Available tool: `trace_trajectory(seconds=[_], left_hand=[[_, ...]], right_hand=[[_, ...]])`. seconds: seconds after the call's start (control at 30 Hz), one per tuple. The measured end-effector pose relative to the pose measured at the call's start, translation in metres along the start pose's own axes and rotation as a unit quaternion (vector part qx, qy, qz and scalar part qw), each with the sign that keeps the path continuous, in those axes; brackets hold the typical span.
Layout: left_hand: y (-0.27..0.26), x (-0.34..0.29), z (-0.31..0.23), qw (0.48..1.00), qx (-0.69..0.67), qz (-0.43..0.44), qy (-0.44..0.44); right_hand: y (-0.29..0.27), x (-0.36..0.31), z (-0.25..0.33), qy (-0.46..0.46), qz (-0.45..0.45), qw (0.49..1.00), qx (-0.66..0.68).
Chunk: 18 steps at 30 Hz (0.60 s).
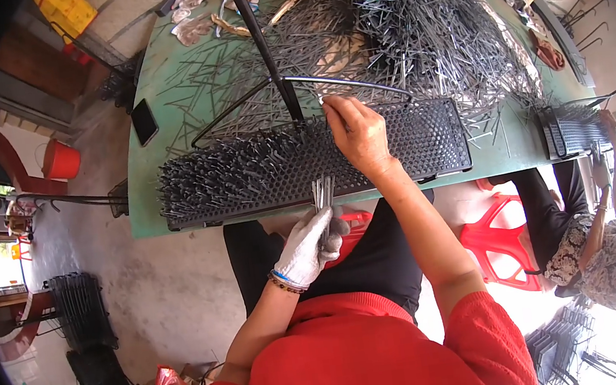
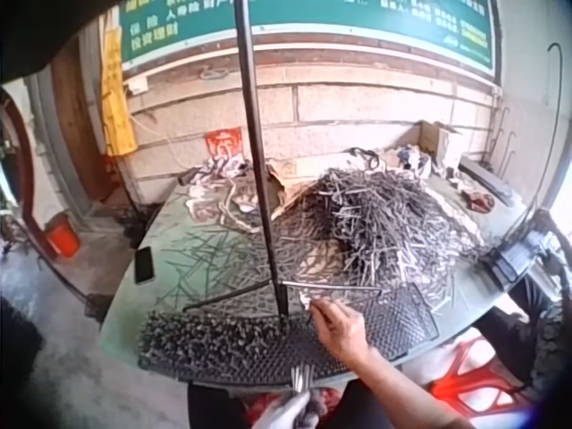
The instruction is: Sort and bundle thin metal wire pieces at a fabrication workbench.
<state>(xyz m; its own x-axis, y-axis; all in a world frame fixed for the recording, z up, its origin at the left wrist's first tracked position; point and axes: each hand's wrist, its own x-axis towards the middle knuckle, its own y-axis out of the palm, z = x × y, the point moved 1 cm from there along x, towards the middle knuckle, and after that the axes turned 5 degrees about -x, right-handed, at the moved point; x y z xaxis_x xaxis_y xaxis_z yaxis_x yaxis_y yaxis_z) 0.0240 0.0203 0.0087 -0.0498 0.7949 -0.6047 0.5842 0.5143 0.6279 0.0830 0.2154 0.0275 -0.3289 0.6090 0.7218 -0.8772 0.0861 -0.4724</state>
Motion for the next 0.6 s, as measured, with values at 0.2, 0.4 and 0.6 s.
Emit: trace_trajectory(seconds=[0.2, 0.4, 0.6], left_hand=[[0.002, 0.001, -0.002, 0.998, 0.013, 0.059, 0.002], [-0.002, 0.002, -0.003, 0.997, 0.040, 0.064, -0.002], [0.010, 0.005, -0.007, 0.995, 0.063, 0.063, 0.055]], right_hand=[[0.000, -0.008, -0.001, -0.051, 0.039, 0.997, -0.052], [-0.026, -0.012, 0.010, 0.133, 0.141, 0.979, 0.059], [-0.043, -0.030, 0.017, 0.264, 0.305, 0.889, 0.219]])
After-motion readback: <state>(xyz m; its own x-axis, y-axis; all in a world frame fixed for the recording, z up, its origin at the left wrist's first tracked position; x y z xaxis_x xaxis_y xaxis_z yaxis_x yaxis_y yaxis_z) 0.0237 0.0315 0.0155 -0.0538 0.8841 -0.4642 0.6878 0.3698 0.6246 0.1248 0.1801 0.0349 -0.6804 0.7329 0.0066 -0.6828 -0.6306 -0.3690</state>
